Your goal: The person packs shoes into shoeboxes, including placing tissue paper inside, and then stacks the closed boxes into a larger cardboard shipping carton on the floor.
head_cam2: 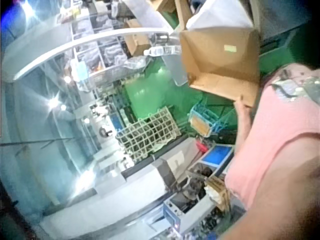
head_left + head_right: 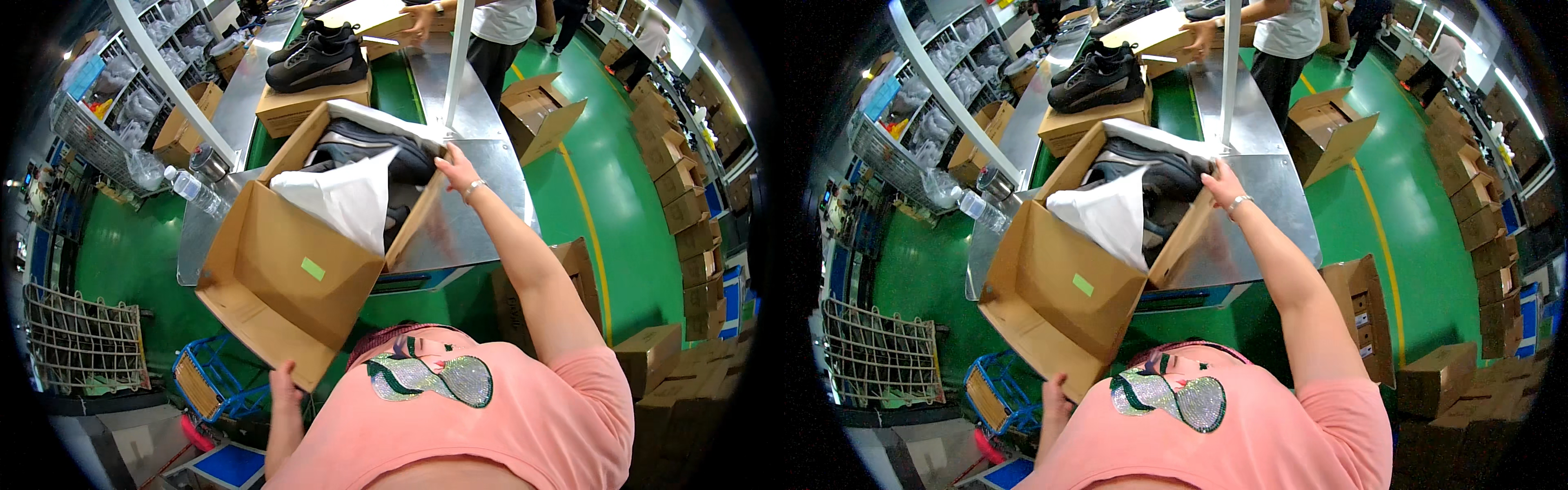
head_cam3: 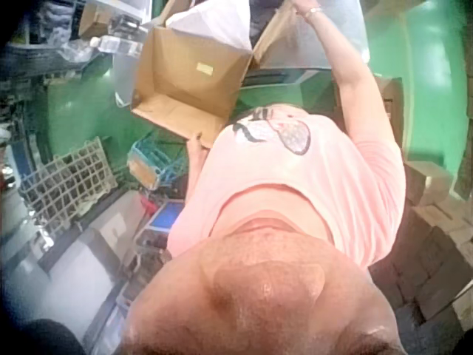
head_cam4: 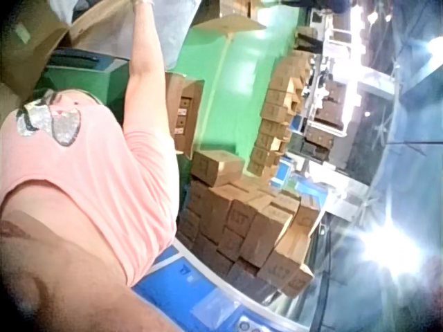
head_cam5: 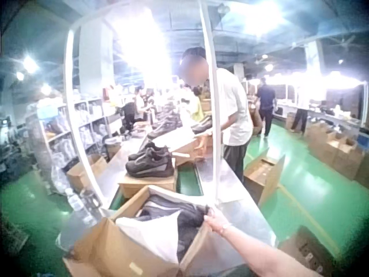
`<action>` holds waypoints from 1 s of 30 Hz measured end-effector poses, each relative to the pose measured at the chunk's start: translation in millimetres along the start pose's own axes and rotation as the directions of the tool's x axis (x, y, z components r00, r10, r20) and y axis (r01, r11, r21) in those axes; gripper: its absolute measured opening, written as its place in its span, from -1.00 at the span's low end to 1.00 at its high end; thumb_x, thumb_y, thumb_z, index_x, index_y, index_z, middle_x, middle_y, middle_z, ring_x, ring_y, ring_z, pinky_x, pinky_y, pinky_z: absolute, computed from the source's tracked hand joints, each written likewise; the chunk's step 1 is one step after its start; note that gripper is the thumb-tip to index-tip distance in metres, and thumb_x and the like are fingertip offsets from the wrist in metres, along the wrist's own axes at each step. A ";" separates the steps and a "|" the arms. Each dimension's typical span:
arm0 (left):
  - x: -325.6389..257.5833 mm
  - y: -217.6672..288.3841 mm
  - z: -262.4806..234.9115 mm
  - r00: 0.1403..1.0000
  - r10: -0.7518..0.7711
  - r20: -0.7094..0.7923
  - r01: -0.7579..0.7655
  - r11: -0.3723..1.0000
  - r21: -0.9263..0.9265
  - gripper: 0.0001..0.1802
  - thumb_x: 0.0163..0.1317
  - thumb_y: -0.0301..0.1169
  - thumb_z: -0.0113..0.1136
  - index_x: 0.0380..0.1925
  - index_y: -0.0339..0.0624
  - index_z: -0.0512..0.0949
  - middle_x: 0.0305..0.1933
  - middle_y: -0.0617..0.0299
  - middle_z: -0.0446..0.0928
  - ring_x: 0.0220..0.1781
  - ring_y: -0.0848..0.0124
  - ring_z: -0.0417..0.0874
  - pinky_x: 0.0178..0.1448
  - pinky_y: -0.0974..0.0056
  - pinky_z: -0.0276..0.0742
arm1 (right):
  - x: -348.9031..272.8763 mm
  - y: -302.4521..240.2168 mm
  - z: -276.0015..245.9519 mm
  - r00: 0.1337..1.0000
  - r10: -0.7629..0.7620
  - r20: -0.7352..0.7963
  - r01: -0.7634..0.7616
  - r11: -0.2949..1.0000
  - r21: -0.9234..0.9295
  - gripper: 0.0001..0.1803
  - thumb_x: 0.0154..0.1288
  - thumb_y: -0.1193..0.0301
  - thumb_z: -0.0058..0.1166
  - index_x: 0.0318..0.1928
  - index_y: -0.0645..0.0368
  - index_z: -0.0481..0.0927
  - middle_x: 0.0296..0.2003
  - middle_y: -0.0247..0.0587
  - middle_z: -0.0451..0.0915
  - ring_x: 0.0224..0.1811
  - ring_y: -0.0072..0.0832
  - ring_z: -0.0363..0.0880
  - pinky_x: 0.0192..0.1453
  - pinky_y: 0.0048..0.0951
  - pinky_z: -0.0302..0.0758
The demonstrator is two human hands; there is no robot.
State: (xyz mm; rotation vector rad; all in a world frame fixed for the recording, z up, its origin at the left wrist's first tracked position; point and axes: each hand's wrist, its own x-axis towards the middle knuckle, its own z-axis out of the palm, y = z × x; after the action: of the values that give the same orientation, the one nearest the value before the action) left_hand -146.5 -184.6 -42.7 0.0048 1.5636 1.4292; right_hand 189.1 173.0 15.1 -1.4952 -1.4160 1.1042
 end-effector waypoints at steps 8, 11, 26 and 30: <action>-24.5 -30.2 78.2 0.994 0.021 0.110 -0.061 0.926 0.373 -0.71 -0.06 -0.44 -0.05 -0.37 -0.50 0.39 -0.33 0.07 0.43 -0.35 0.29 0.48 -0.30 0.19 0.43 | -27.9 -56.9 83.4 0.880 -0.228 0.417 0.144 0.964 0.223 -0.54 0.08 0.29 -0.10 0.01 0.18 0.25 -0.21 -0.15 0.43 -0.15 -0.47 0.38 -0.06 -0.53 0.30; -42.7 -2.8 106.5 0.993 -0.098 0.065 0.081 0.972 0.221 -0.70 -0.04 -0.42 -0.07 -0.37 -0.50 0.38 -0.34 0.07 0.43 -0.33 0.28 0.49 -0.30 0.19 0.44 | -44.0 -69.1 95.5 0.740 -0.237 0.630 0.222 0.969 0.104 -0.54 -0.05 0.38 -0.08 -0.04 0.15 0.30 -0.37 -0.15 0.49 -0.39 -0.44 0.43 -0.31 -0.49 0.41; -29.9 -6.1 117.8 0.933 -0.101 0.345 0.043 0.984 0.172 -0.68 0.04 -0.42 -0.13 -0.27 -0.50 0.30 -0.24 -0.02 0.38 -0.28 0.18 0.49 -0.22 0.12 0.49 | -102.9 -65.0 108.0 0.454 -0.489 0.745 0.808 0.578 -0.113 -0.82 -0.10 0.39 -0.09 -0.44 0.11 0.53 -0.29 -0.34 0.47 -0.41 -0.34 0.47 -0.33 -0.42 0.41; -6.2 -1.7 139.3 0.912 -0.171 0.373 0.184 0.983 0.002 -0.75 0.05 -0.43 -0.13 -0.28 -0.36 0.33 -0.29 0.03 0.41 -0.30 0.20 0.49 -0.26 0.11 0.49 | -113.9 -50.2 89.0 0.550 -0.530 0.646 0.800 0.556 -0.224 -0.84 -0.07 0.38 -0.08 -0.40 0.07 0.49 -0.25 -0.35 0.45 -0.42 -0.34 0.47 -0.35 -0.40 0.42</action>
State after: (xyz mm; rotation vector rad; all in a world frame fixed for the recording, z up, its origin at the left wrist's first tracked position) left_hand -54.2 -83.5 -16.3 0.1056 1.1954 1.2273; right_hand 88.8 60.9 43.1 -0.7298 -2.5571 0.6221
